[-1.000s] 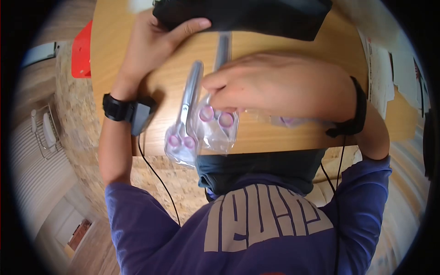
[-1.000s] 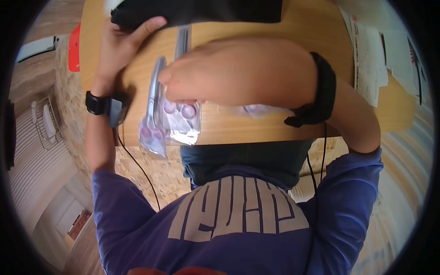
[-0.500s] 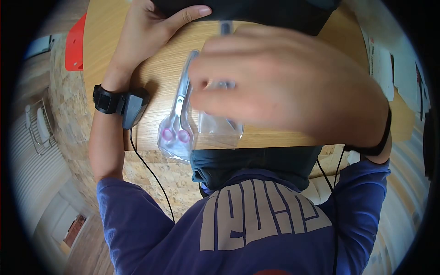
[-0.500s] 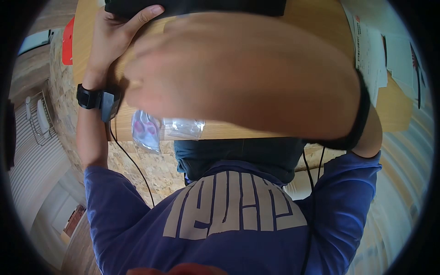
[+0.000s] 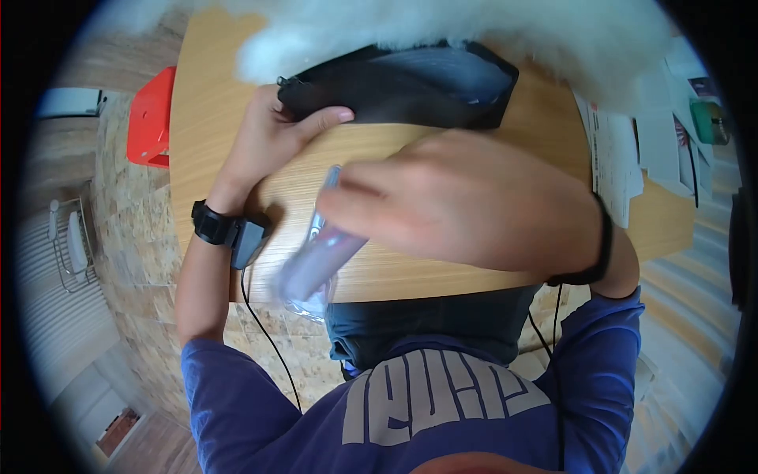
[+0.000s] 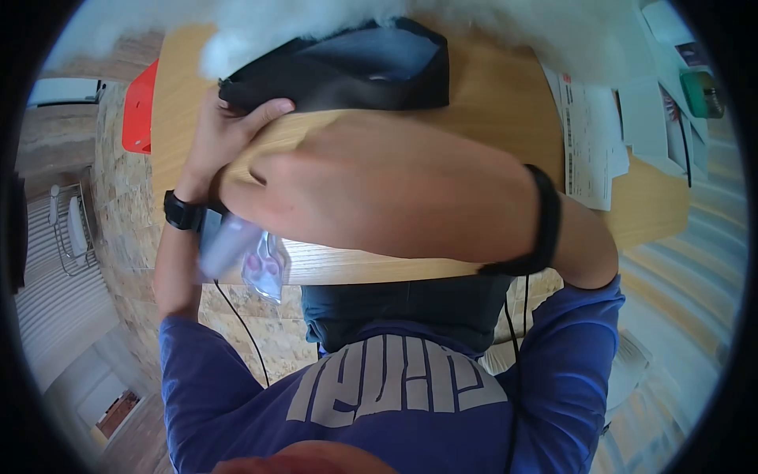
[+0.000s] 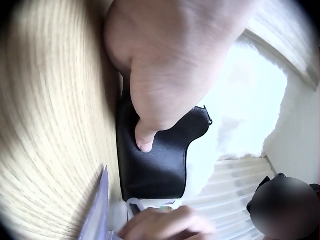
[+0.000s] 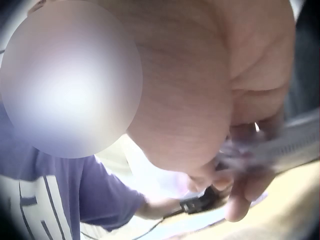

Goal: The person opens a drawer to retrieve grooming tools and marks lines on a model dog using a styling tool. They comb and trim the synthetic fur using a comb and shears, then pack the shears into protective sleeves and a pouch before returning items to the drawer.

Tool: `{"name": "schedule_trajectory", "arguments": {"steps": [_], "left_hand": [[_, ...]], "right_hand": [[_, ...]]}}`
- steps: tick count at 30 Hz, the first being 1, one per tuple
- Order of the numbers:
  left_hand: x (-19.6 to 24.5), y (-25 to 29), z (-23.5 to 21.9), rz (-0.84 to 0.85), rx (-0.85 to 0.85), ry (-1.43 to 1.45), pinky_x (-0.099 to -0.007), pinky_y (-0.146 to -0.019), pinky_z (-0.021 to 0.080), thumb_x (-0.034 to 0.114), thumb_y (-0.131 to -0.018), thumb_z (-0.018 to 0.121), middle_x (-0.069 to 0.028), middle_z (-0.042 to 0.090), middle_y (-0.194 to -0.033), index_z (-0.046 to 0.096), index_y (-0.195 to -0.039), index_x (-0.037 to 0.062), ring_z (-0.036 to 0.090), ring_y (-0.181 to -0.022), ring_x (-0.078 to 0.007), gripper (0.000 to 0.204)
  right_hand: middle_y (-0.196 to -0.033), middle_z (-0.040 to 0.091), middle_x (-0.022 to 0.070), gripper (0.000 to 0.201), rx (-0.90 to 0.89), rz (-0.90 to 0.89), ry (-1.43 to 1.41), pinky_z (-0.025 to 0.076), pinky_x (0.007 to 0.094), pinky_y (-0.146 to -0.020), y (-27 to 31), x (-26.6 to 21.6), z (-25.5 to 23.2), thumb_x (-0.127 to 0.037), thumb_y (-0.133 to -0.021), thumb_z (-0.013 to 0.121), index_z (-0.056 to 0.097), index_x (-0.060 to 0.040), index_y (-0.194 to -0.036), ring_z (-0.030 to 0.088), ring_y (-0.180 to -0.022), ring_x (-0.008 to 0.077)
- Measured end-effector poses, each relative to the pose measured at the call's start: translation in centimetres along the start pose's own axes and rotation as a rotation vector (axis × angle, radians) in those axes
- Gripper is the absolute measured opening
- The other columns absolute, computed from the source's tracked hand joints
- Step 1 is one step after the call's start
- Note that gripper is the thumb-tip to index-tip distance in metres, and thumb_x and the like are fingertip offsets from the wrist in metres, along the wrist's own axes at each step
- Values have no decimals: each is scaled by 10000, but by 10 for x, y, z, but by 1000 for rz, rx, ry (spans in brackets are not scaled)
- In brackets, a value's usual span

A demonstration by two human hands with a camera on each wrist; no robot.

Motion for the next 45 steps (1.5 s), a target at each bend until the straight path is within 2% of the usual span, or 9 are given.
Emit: {"name": "schedule_trajectory", "arguments": {"steps": [2,3,4,5,6,12,26,39,45], "left_hand": [[-4,-1,-11,-82,-119,-179,-236,-647,494,88,-897,814,14,709,-791,736,-892,-39,560,-725,-29,149],[-9,-1,-12,-173,-250,-354,-235,-644,495,96,-893,819,7,709,-774,734,-882,-42,558,-718,-27,163],[22,0,5,116,134,-42,-236,-647,502,103,-887,823,-4,719,-761,740,-883,-46,565,-703,-30,171],[18,0,1,125,142,-42,-236,-647,502,103,-887,823,-4,719,-761,740,-883,-46,565,-703,-30,171],[5,0,-1,67,47,-63,-238,-668,510,105,-888,822,-12,733,-800,744,-937,-47,580,-723,-38,178],[10,0,-1,83,-70,-119,-239,-756,528,82,-872,831,-38,763,-963,719,-1164,-36,616,-830,-61,334],[17,-2,2,215,-116,38,-308,-1023,506,102,-800,880,-101,681,-1269,614,-1326,-17,637,-1145,-135,601],[15,2,1,209,-126,-47,-286,-975,516,94,-819,870,-81,706,-1208,616,-1317,-32,639,-1085,-112,572],[9,3,-3,-21,-65,-106,-259,-858,514,126,-902,809,-23,717,-1015,697,-1169,-50,614,-928,-89,339]], "right_hand": [[-962,707,81,236,410,147,-43,562,353,-626,10,4,-42,-139,-908,644,661,-25,-1114,716,-766,272],[-962,707,81,236,408,139,-32,562,353,-626,15,12,-49,-139,-908,644,661,-25,-1114,716,-766,272],[-918,715,100,269,607,109,51,561,343,-647,23,22,-64,-160,-911,671,661,-28,-1145,718,-782,285],[-873,723,120,305,806,75,134,561,334,-669,32,26,-75,-181,-913,698,662,-31,-1177,721,-798,299],[-816,692,157,310,756,317,33,541,355,-700,36,35,-76,-202,-894,740,667,-29,-1141,676,-772,346],[-826,679,180,211,217,509,123,502,427,-703,37,55,-58,-168,-916,699,670,-8,-1051,632,-781,410],[-916,673,184,206,289,282,130,517,451,-759,20,47,-39,-42,-870,615,621,-1,-1072,658,-883,391],[-927,685,188,185,332,252,122,542,455,-797,5,59,-8,-86,-876,633,648,8,-1034,677,-928,364],[-1020,658,156,181,415,206,171,506,413,-859,37,59,-50,-98,-877,688,645,-15,-1032,624,-981,358]]}}
Point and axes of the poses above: each hand's wrist, its own y-axis away from the middle knuckle, its own z-axis out of the palm, x = y × z, the point moved 4 cm from there along -y, towards the middle knuckle
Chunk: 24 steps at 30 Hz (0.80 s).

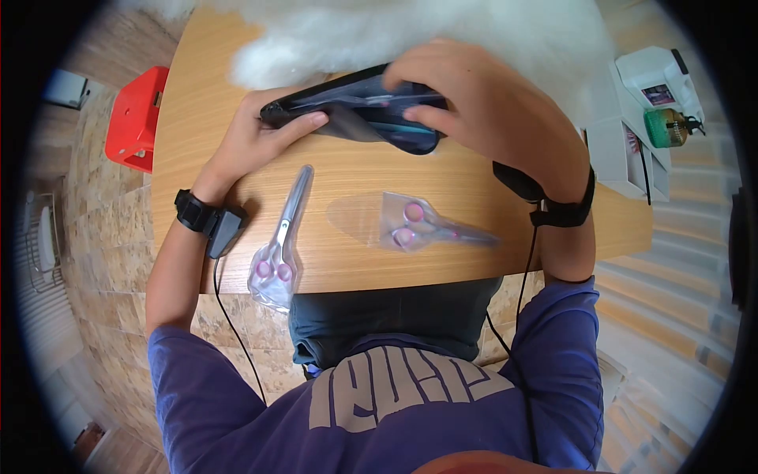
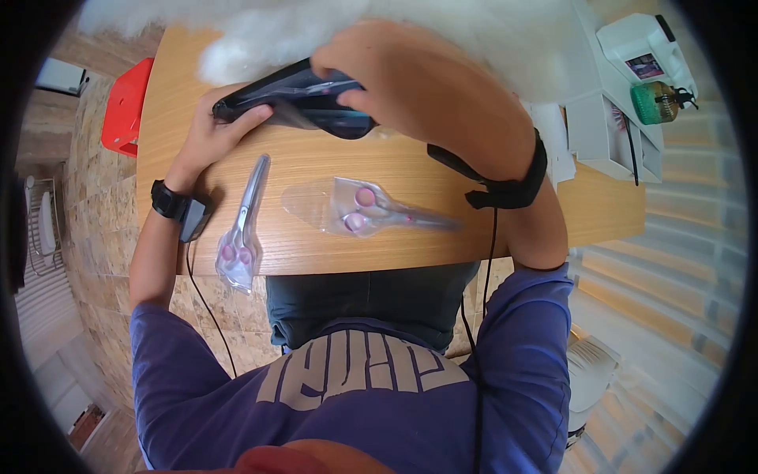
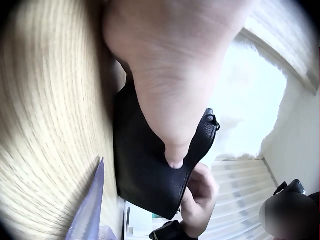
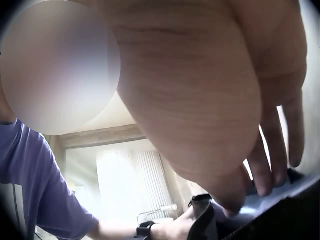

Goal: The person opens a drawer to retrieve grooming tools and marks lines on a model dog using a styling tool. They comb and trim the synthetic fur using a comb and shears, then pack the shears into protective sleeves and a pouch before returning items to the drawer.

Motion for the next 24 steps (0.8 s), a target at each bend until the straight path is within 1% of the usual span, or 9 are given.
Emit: {"name": "schedule_trajectory", "arguments": {"steps": [3,5,6,8,10,12,15,21,24], "left_hand": [[-6,-2,3,64,28,12,-237,-814,500,105,-942,761,3,718,-959,721,-1107,-51,600,-895,-71,230],[5,-5,3,204,131,36,-232,-670,457,83,-931,760,-4,690,-827,714,-1077,-67,532,-752,-62,214],[8,-4,3,215,122,31,-232,-670,457,83,-931,760,-4,690,-827,714,-1077,-67,532,-752,-62,214],[7,-3,0,103,94,-6,-215,-693,455,96,-951,747,45,664,-850,727,-1045,-51,548,-788,-43,176],[1,-3,-2,79,67,-70,-216,-663,435,87,-948,746,55,642,-827,725,-1041,-48,523,-756,-38,165],[1,-3,-1,91,127,-20,-234,-637,431,55,-922,755,0,642,-784,717,-1048,-70,497,-725,-63,181],[0,-3,-1,130,124,-14,-235,-625,419,55,-930,744,7,630,-769,723,-1051,-65,487,-717,-59,172],[-1,-2,-4,135,93,-79,-240,-590,376,58,-941,728,18,617,-745,738,-1042,-49,453,-672,-59,148],[-10,-2,-6,115,70,-125,-228,-675,441,74,-937,755,39,653,-801,734,-1020,-32,525,-742,-58,136]], "right_hand": [[-997,627,141,165,-105,118,20,491,404,-848,9,10,-13,-82,-848,673,615,-15,-988,598,-1003,334],[-970,622,146,159,-94,204,52,487,406,-823,16,13,-20,-55,-828,652,600,-16,-972,597,-974,345],[-943,617,150,157,-103,278,58,483,409,-797,19,15,-19,-28,-807,630,585,-16,-957,596,-944,356],[-918,613,153,159,-81,273,56,481,418,-782,18,19,-18,-17,-798,615,566,-16,-949,592,-923,366],[-894,610,156,162,-59,266,46,478,428,-768,17,18,-19,-5,-789,601,548,-16,-942,587,-901,376],[-883,621,166,191,-111,424,61,492,473,-771,19,20,-19,-52,-782,697,570,-9,-918,616,-914,373],[-864,628,166,165,44,298,162,499,478,-772,27,24,-20,-71,-806,690,586,-15,-921,624,-886,375],[-870,632,151,141,103,239,210,510,463,-780,36,35,-16,-124,-840,678,606,-34,-921,628,-876,374],[-839,618,123,90,20,281,146,473,423,-758,29,42,-16,-85,-851,640,577,-36,-892,597,-883,329]]}}
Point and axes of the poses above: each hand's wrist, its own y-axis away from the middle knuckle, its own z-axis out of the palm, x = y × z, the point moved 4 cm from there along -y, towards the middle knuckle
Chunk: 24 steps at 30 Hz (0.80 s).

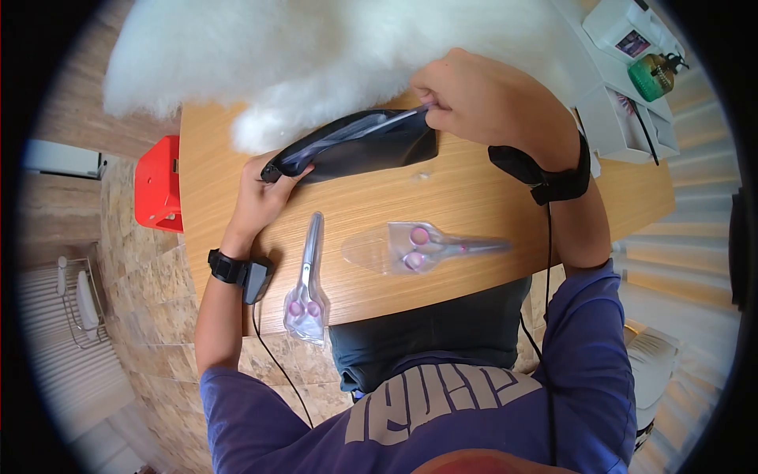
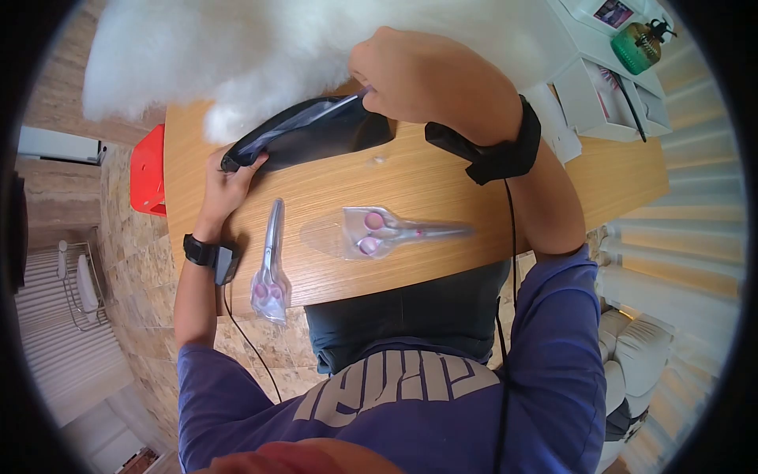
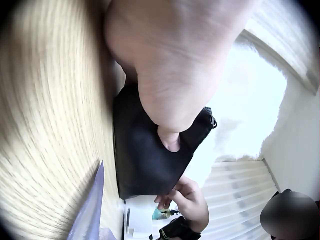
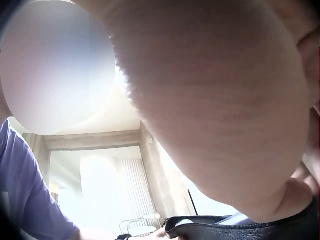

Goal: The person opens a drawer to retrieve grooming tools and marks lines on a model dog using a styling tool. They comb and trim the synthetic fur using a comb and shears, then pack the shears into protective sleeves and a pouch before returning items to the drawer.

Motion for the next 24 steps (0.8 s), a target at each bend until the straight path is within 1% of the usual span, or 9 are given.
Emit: {"name": "schedule_trajectory", "arguments": {"steps": [4,6,8,12,15,16,18,22,24], "left_hand": [[7,-1,5,-42,34,67,-230,-722,476,84,-935,764,34,684,-860,723,-1057,-47,555,-792,-58,184],[13,-2,5,-32,52,133,-231,-730,488,86,-929,772,31,697,-878,717,-1078,-58,566,-807,-57,215],[13,-2,5,-59,22,132,-234,-807,509,93,-926,783,15,717,-947,702,-1107,-61,593,-876,-64,251],[11,-2,6,-69,24,198,-236,-806,508,91,-920,789,3,718,-976,695,-1134,-56,594,-881,-67,277],[12,-3,7,-51,35,251,-239,-816,511,89,-915,794,-6,720,-1004,687,-1161,-52,601,-892,-69,303],[11,-3,6,-53,28,249,-239,-818,513,87,-910,798,-6,723,-998,690,-1158,-51,605,-893,-69,303],[11,-3,6,-57,21,247,-239,-821,515,85,-905,802,-7,725,-992,693,-1155,-50,609,-894,-68,304],[12,-3,7,-42,18,217,-238,-814,520,81,-895,810,-10,736,-987,704,-1151,-48,615,-887,-66,306],[12,-3,7,-27,18,221,-235,-802,521,83,-892,814,-11,741,-984,708,-1149,-48,616,-878,-64,307]], "right_hand": [[-859,620,123,91,73,-61,-160,474,418,-755,-10,-11,-8,-48,-836,661,575,-19,-841,596,-857,334],[-900,626,120,108,-284,52,-206,477,414,-760,-24,-20,-6,-21,-817,688,582,-8,-827,598,-842,341],[-940,643,125,110,-214,-38,-208,482,412,-771,-23,-23,-4,-25,-817,697,591,-6,-840,605,-859,342],[-1110,677,145,98,-72,-188,-257,503,404,-850,-24,-23,3,-41,-826,712,627,-11,-865,636,-954,346],[-1261,656,163,93,-208,-20,-222,510,402,-919,-25,-32,11,-44,-822,718,635,-2,-829,650,-1031,358],[-1261,656,163,93,-206,-20,-223,510,402,-919,-25,-28,19,-44,-822,718,635,-2,-829,650,-1031,358],[-917,642,148,89,-45,-180,-245,510,436,-752,-25,-23,35,-34,-803,656,608,14,-746,629,-795,356],[-960,652,131,94,-6,-230,-106,531,427,-779,-18,-31,29,-29,-823,636,623,6,-737,643,-808,354],[-1009,661,117,38,-54,-183,-117,533,432,-836,-18,-31,26,-41,-848,623,655,-24,-835,652,-860,359]]}}
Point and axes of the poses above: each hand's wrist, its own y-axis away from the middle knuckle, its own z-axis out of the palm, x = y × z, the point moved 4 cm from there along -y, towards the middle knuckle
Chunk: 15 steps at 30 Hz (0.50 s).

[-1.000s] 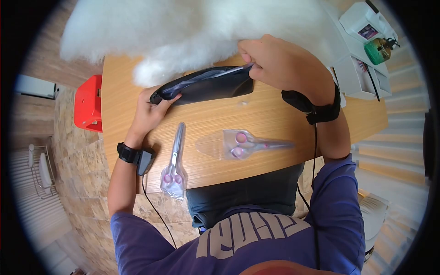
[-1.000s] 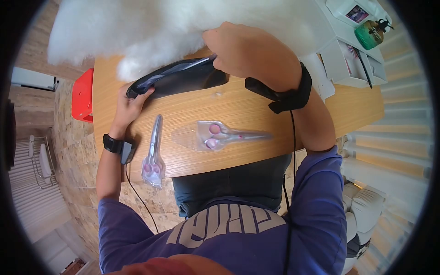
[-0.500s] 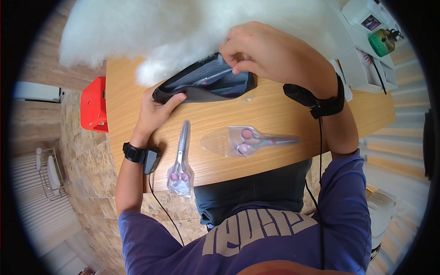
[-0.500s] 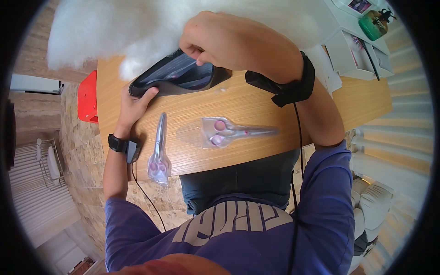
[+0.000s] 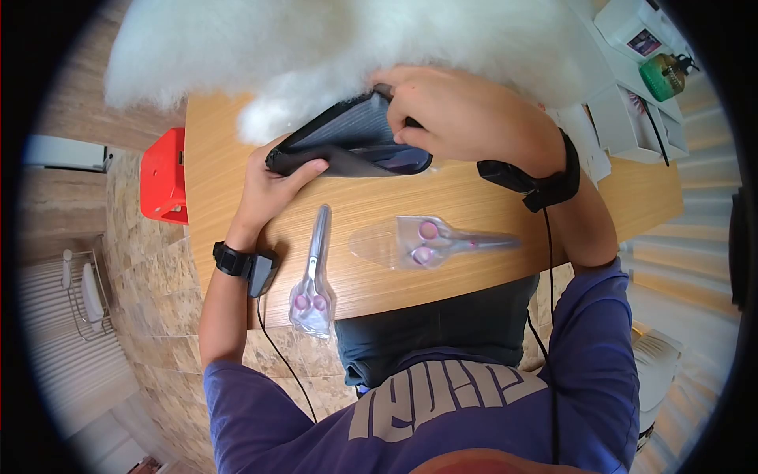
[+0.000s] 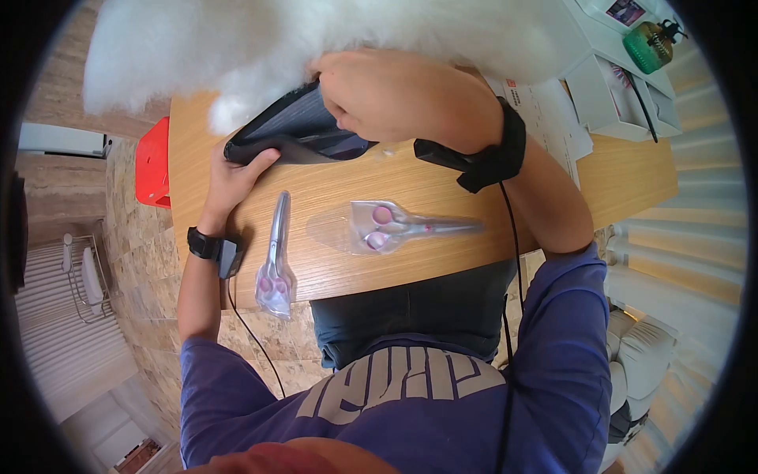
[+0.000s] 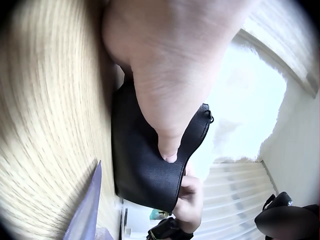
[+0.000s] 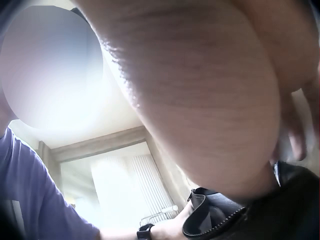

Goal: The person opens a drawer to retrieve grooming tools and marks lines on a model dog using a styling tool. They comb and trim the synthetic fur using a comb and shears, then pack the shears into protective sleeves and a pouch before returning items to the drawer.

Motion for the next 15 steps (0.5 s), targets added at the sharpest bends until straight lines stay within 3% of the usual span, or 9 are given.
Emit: {"name": "schedule_trajectory", "arguments": {"steps": [3,6,10,15], "left_hand": [[0,1,-2,-12,-20,-36,-227,-766,520,90,-890,818,-19,750,-966,721,-1127,-52,618,-845,-59,293],[-2,2,-2,-44,-40,-77,-220,-739,517,102,-891,819,-25,755,-936,734,-1100,-55,619,-818,-54,275],[1,2,-2,-45,-39,-122,-222,-723,512,108,-899,812,-28,756,-908,740,-1080,-58,619,-805,-54,256],[-2,2,-5,-39,-1,-127,-229,-716,511,105,-907,803,-27,751,-881,739,-1063,-58,612,-789,-56,236]], "right_hand": [[-1019,663,133,87,136,-72,-54,526,444,-853,-1,1,-6,-63,-868,625,659,-38,-945,650,-893,380],[-977,661,151,123,207,-15,1,526,448,-835,-4,-4,0,-73,-872,630,649,-42,-989,649,-892,391],[-964,662,163,129,79,84,87,525,439,-826,-9,-8,4,-72,-870,629,645,-27,-991,658,-944,383],[-843,694,207,101,49,71,139,539,468,-695,-13,-6,-7,-87,-866,632,701,-15,-885,698,-819,391]]}}
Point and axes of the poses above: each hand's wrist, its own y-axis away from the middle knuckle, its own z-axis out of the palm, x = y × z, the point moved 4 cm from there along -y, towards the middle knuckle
